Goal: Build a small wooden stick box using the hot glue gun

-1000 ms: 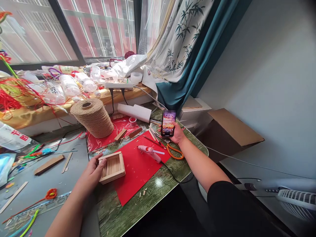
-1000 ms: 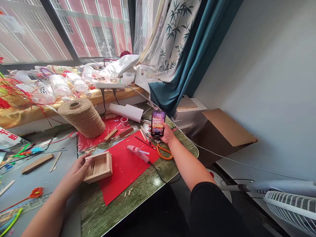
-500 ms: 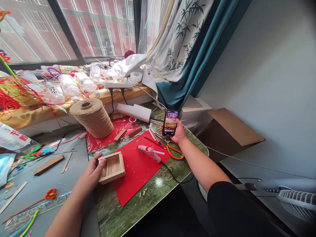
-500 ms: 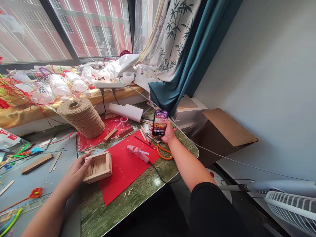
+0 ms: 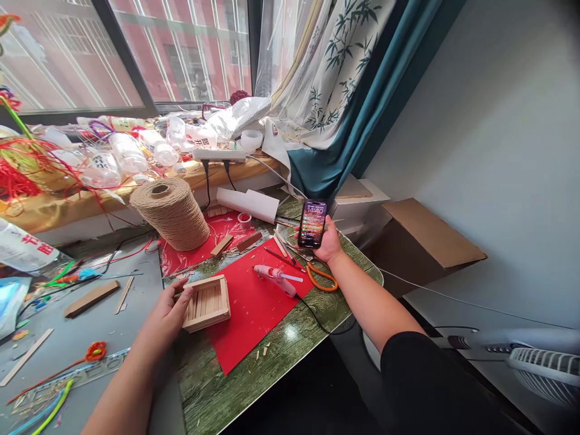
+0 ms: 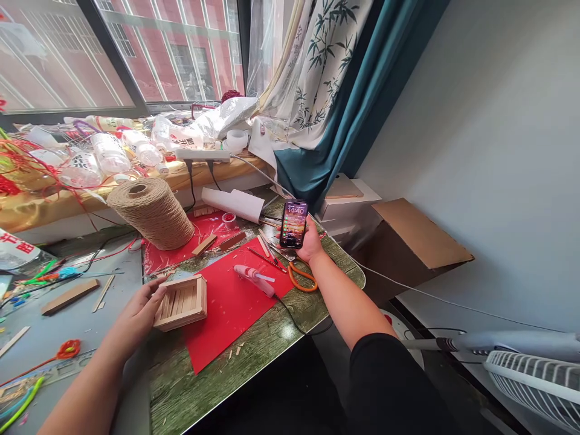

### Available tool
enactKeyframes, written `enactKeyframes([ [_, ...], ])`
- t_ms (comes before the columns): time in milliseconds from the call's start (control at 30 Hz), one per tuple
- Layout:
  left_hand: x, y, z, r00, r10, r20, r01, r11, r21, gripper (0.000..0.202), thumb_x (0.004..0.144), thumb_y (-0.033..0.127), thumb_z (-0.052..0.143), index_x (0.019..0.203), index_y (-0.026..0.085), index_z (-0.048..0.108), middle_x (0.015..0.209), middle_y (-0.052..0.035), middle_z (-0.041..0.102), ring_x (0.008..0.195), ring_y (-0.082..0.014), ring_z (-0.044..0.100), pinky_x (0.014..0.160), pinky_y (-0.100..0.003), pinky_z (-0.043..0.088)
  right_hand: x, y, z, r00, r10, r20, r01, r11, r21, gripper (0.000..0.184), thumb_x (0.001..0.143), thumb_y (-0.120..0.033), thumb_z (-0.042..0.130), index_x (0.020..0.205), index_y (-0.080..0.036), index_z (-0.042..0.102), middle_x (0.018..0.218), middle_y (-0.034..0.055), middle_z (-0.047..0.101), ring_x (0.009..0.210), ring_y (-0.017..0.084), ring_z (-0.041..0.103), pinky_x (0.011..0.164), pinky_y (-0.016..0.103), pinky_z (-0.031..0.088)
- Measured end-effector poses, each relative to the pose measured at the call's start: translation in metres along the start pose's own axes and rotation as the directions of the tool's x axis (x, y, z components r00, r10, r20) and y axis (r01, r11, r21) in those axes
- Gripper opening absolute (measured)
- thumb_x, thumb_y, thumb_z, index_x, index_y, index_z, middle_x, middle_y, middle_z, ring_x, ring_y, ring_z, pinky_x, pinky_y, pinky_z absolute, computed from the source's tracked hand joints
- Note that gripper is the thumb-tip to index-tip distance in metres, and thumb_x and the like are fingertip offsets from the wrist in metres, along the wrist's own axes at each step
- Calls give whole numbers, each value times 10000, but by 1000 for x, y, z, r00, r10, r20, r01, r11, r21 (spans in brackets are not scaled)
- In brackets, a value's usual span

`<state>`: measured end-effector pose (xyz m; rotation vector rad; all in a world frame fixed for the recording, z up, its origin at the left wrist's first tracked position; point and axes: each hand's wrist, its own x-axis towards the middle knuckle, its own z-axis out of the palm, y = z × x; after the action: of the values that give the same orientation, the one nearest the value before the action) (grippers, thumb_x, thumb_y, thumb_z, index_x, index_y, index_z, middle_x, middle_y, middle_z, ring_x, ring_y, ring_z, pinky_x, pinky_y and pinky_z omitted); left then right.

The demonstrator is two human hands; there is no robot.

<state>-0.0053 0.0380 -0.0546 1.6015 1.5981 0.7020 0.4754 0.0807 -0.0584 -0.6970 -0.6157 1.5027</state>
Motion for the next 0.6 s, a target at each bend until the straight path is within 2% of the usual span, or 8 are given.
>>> enactKeyframes([
  [100,0,0,-2,1000,24,-17,-24,999,-28,685,946,687,519,1442,216,563,1376,-138,669,1211,-333,652,1002,-450,520,1,0,-1,1000,9,12,-9,1000,18,620,1000,-662,356,1287,-196,646,1011,137,800,955,343,783,796,587,664],
  [167,-3,3,-5,997,38,-66,-39,999,-9,606,952,631,523,1389,220,607,1334,-120,700,1195,-330,660,1001,-449,521,1,0,-1,1000,9,15,-9,1000,27,593,999,-621,356,1291,-193,643,1032,141,799,957,346,781,815,604,657],
  [300,-13,14,-12,959,68,-274,-76,997,-20,308,947,449,524,1103,251,701,1244,-50,746,1210,-311,662,1090,-461,476,2,2,0,1000,-7,10,7,999,37,558,977,-582,399,1288,-186,640,1016,137,800,954,346,777,847,615,648],
  [400,-21,21,-15,919,77,-387,-112,991,-68,207,928,378,528,963,246,683,1171,-33,760,1190,-301,673,1101,-458,475,3,1,2,1000,-8,7,8,1000,27,555,960,-586,432,1286,-189,644,1015,130,800,966,345,774,852,614,648],
  [500,-24,25,-15,914,83,-396,-120,990,-69,231,925,401,541,984,245,702,1151,-34,760,1138,-301,683,1055,-446,500,2,1,5,1000,-5,-18,5,1000,7,545,951,-601,456,1257,-197,656,1023,131,799,974,351,771,836,617,651],
  [600,-25,26,-13,923,78,-377,-100,994,-39,271,913,442,577,1038,255,727,1100,-27,765,1009,-284,696,925,-403,531,2,2,5,999,-1,-36,0,1000,-9,538,958,-623,470,1234,-205,666,1012,126,801,970,348,770,820,606,656],
])
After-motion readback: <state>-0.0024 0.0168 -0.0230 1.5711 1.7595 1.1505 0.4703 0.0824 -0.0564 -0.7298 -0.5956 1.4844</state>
